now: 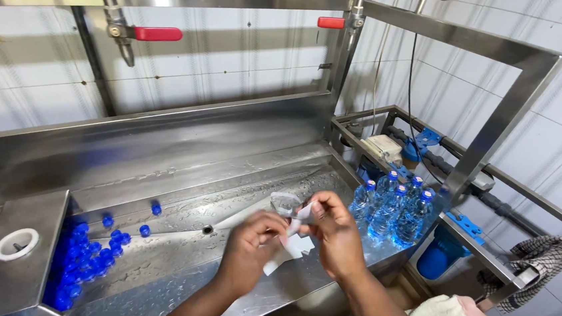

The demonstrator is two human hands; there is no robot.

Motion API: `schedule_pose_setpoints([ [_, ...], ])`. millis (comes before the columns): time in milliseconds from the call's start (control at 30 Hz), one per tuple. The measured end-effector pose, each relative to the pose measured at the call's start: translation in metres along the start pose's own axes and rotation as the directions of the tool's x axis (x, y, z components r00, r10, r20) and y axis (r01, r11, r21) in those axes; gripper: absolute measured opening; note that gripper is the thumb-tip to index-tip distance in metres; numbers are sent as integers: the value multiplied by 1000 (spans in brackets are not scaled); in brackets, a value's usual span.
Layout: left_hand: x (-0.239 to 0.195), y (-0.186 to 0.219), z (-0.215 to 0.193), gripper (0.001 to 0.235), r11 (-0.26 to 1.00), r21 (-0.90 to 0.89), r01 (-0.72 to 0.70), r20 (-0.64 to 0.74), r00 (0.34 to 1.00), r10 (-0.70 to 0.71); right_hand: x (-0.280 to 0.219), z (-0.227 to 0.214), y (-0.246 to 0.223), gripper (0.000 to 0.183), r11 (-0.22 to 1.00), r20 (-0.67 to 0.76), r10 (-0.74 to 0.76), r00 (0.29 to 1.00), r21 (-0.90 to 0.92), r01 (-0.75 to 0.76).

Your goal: The person repeatedly picks up clear plastic water bottles from a stainless steel sink area, applies a blue and yellow label to each bottle, and then places the labeled bottles onto a nearby desk next to a laptop. The process is repeated for multiple bottles.

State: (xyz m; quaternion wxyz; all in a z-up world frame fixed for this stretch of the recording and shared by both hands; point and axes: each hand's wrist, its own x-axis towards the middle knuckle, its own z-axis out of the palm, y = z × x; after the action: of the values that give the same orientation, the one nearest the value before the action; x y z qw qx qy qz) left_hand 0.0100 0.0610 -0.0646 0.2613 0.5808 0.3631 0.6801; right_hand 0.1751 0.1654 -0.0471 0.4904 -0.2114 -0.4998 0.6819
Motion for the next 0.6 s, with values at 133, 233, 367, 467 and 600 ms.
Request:
schedule_pose_setpoints([
  [133, 6, 10, 17, 27, 924, 52, 378, -117, 922, -370, 6, -20, -18, 19, 772, 135, -210, 968, -585, 249],
  [233, 17, -2, 21, 27, 904, -35, 426, -203, 883, -423, 10, -26, -26, 18, 669, 395, -244, 886, -593, 448],
  [367, 18, -27, 31, 16, 861, -144, 488, -151, 849, -506, 11, -31, -29, 19, 657, 398, -203, 894, -622, 426],
  [467, 19, -42, 40, 15, 844, -256, 471, -226, 820, -526, 5, -29, -17, 57, 723, 226, -248, 942, -604, 335],
  [600, 15, -73, 52, 12, 922, -186, 339, -324, 865, -384, -5, -25, 11, 78, 876, 225, -295, 929, -323, 357],
])
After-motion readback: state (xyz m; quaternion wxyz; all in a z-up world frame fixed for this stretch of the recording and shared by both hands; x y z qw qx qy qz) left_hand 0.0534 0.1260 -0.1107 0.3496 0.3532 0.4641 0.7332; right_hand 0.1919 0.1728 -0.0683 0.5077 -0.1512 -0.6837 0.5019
